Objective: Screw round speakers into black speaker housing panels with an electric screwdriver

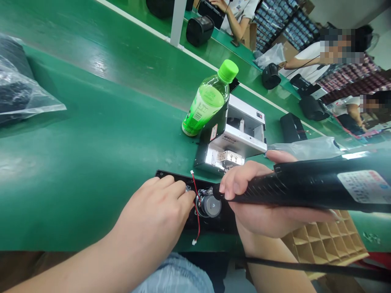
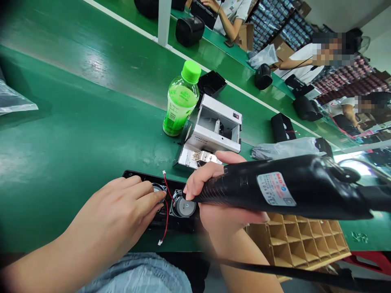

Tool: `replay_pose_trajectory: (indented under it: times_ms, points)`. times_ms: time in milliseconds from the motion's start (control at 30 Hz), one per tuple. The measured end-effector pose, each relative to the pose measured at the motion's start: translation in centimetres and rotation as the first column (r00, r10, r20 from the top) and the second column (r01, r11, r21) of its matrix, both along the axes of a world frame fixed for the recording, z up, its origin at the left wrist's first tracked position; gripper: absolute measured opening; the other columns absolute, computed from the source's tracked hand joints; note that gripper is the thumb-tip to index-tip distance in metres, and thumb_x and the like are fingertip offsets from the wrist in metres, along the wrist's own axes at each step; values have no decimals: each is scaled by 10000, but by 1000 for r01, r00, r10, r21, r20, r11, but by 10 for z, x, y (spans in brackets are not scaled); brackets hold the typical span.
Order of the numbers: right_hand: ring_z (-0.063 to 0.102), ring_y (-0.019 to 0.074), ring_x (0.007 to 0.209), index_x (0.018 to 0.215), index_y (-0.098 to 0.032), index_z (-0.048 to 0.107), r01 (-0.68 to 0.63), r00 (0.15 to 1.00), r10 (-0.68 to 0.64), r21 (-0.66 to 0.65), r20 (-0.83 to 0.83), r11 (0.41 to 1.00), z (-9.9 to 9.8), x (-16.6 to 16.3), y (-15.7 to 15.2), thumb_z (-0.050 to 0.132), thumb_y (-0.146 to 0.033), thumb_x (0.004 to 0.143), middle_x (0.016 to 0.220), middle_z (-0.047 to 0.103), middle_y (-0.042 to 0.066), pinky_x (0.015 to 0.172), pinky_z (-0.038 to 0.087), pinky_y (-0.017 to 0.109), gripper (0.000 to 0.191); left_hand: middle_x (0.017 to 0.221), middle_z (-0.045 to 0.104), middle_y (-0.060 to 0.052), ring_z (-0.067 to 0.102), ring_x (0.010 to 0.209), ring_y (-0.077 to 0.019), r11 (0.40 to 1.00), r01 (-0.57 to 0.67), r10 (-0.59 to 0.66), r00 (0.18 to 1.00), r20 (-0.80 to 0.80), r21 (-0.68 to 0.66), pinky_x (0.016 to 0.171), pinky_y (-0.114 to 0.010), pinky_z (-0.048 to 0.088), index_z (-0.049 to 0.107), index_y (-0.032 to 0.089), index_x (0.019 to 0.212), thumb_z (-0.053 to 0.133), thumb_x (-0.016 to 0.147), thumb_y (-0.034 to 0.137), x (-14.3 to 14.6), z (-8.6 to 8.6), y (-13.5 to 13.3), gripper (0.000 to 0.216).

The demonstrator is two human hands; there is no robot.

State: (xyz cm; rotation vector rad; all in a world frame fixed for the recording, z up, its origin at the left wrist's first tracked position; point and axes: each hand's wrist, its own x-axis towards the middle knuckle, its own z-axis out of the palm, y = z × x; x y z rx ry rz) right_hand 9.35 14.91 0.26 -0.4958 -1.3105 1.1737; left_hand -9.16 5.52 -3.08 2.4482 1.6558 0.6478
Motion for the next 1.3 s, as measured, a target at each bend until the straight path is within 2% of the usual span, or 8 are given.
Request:
replay_pose_trajectory:
  times_ms: [133,300,533,667,833,967,1067,1300]
  points:
    - [622,199,470,1224,-335,793,-8,1000,9,-105,13,994,6,0,-3,670,-815,873,643,738,-2,497,577,354,607,792,593,-18,552,747,-261,1000,7,-7,1000,-4,-16,713,-444,389,727,206,919,677,947,94,0,0,0,125]
    - [607,200,446,1204,-344,800,18,1000,-19,-109,0,994,8,-2,-4,724,-814,825,626,734,-12,476,564,351,609,784,582,-20,543,743,-263,1000,13,-14,1000,-14,-13,700,-438,370,707,205,888,685,938,82,0,1,-1,134]
    - [602,192,454,1224,-343,777,40,999,-39,-87,13,995,4,-5,-5,673,-817,867,625,723,-16,485,576,349,603,777,568,-22,522,734,-265,1000,21,-22,999,-26,-18,686,-433,346,689,210,853,677,940,86,0,0,1,151]
    - [568,179,415,1240,-307,763,90,995,-90,-2,-34,996,2,-3,-2,530,-851,933,600,696,-17,429,545,325,666,791,587,-23,526,738,-264,1000,23,-23,1000,-20,-6,685,-432,355,727,203,933,685,965,127,-1,-2,-1,92]
    - [599,208,434,1142,-342,795,117,993,-116,-90,7,989,26,2,-8,772,-781,821,596,711,-33,478,568,377,544,845,649,-24,579,779,-258,999,0,0,1000,15,-39,724,-437,410,756,204,1092,665,1014,160,-1,2,0,127]
    - [521,165,418,1024,-333,780,229,971,-236,-134,-43,964,49,4,-23,669,-803,894,560,627,-55,478,496,327,500,865,681,-29,616,783,-261,1000,-1,2,999,33,-30,719,-440,433,760,200,1122,611,1062,207,3,12,3,160]
    - [489,140,414,921,-307,738,239,968,-247,-142,-40,960,57,8,-30,623,-797,926,563,571,-66,474,453,310,504,890,699,-27,635,792,-257,1000,4,-3,999,33,-22,718,-437,447,758,198,1162,633,1047,196,7,18,7,170]
    - [483,165,432,977,-349,743,289,955,-296,-160,-23,944,62,17,-28,643,-822,892,574,602,-68,492,471,338,491,757,633,-7,619,712,-273,999,26,-27,999,-33,-23,669,-442,440,758,225,858,711,967,124,10,22,20,157]
